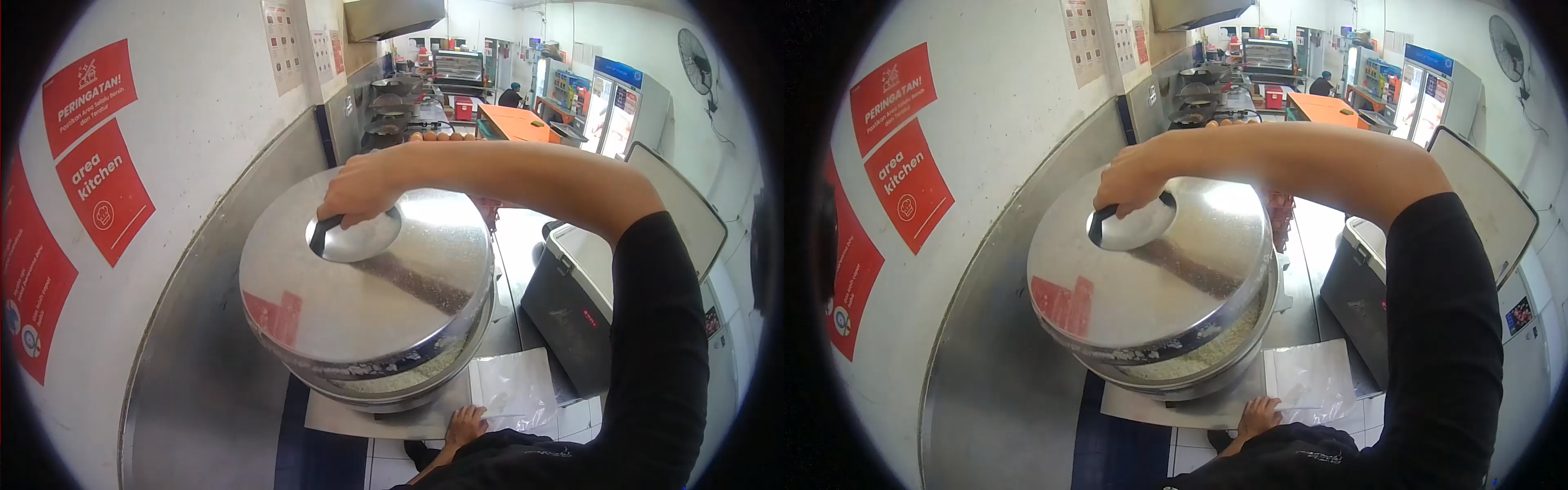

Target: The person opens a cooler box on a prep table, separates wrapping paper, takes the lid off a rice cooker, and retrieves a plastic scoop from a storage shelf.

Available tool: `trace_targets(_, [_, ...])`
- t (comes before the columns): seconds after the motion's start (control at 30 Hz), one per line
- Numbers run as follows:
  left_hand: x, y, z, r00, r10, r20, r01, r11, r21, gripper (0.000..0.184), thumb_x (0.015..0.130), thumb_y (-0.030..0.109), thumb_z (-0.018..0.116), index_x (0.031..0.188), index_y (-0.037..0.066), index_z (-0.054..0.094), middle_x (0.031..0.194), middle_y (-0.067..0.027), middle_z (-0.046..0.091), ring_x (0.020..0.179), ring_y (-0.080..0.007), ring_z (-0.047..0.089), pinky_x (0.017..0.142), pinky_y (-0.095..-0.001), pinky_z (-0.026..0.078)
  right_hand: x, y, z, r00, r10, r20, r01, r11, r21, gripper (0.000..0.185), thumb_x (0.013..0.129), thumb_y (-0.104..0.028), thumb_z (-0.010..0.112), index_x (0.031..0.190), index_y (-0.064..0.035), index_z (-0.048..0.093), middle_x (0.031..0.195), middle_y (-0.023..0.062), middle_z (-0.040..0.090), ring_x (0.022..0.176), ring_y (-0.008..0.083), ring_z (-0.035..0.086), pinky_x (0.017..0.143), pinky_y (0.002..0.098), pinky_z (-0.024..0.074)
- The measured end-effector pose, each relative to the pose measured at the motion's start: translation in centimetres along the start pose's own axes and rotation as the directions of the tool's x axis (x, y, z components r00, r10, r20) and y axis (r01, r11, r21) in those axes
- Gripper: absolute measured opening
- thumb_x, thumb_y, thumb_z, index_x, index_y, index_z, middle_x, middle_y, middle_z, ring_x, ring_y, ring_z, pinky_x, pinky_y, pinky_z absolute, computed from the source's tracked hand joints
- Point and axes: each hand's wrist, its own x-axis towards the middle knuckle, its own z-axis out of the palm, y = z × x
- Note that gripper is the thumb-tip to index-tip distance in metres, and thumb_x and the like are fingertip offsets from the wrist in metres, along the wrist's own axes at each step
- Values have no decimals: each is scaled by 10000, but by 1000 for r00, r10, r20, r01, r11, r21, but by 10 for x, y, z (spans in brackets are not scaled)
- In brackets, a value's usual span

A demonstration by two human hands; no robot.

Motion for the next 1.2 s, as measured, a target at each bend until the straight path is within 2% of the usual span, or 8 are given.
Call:
trace_targets(0.27, [2, 1, -11, 998, -19, 54, 21, 999, -40, 367, 832, 282, 674, 1162, 129, 629, 1047, -69, 628, 1029, -278, 590, 857, -441, 445, -15, 63, -30, 961, 276, -2, -276, 961, 30, 403, 985, -277, 583, 1362, -136, 602, 1135, 185, 700, 1062, 394, 657, 935, 494, 502])
trace_targets(0.5, [-1, -9, -6, 997, 13, 76, -11, 1000, -16, 381, 835, 327, 671, 1165, 139, 631, 1050, -53, 633, 1016, -262, 609, 857, -436, 474, -61, 180, 4, 920, 380, -92, -380, 925, 19, 378, 969, -261, 626, 1304, -86, 631, 1116, 197, 694, 1092, 389, 650, 958, 484, 495])
trace_targets(0.57, [2, -11, -5, 996, 1, 92, -1, 1000, 6, 378, 834, 332, 669, 1160, 144, 633, 1050, -45, 635, 1012, -257, 616, 855, -434, 483, -76, 218, 25, 888, 421, -183, -435, 900, -38, 377, 966, -247, 627, 1310, -93, 627, 1121, 194, 700, 1073, 380, 664, 955, 483, 501])
trace_targets(0.77, [-5, -27, 17, 991, 134, 11, -135, 981, 140, 418, 877, 477, 635, 1175, 184, 643, 1048, -14, 634, 991, -208, 611, 822, -397, 488, -101, 285, 83, 696, 696, -174, -711, 702, -38, 374, 966, -256, 612, 1325, -154, 635, 1233, 151, 683, 1192, 358, 629, 1003, 494, 488])
trace_targets(0.8, [-1, -27, 16, 992, 127, 20, -129, 982, 141, 418, 878, 478, 634, 1175, 184, 642, 1048, -14, 634, 991, -208, 611, 823, -397, 488, -105, 295, 96, 730, 641, -235, -673, 735, -85, 399, 962, -170, 612, 1361, -159, 621, 1166, 173, 702, 1068, 379, 668, 896, 501, 521])
trace_targets(0.97, [10, -27, 9, 994, 67, 90, -77, 990, 120, 422, 879, 483, 632, 1175, 183, 642, 1051, -13, 634, 994, -208, 610, 826, -398, 489, -122, 342, 152, 664, 719, -204, -742, 667, -68, 364, 1011, -175, 525, 1357, -205, 633, 1016, 147, 731, 918, 324, 727, 773, 471, 579])
trace_targets(1.13, [16, -25, 8, 992, 39, 123, -53, 992, 115, 425, 880, 488, 629, 1176, 183, 641, 1054, -13, 633, 997, -209, 609, 829, -398, 490, -117, 347, 180, 579, 809, -103, -816, 575, -68, 365, 984, -119, 538, 1323, -190, 652, 964, 145, 734, 892, 311, 741, 761, 472, 585])
trace_targets(1.2, [17, -26, 5, 991, 29, 133, -45, 992, 119, 427, 880, 490, 628, 1176, 183, 641, 1055, -13, 633, 998, -209, 609, 830, -398, 490, -123, 367, 206, 619, 773, -139, -785, 608, -114, 369, 975, -115, 544, 1319, -191, 654, 982, 145, 736, 912, 318, 738, 776, 474, 582])
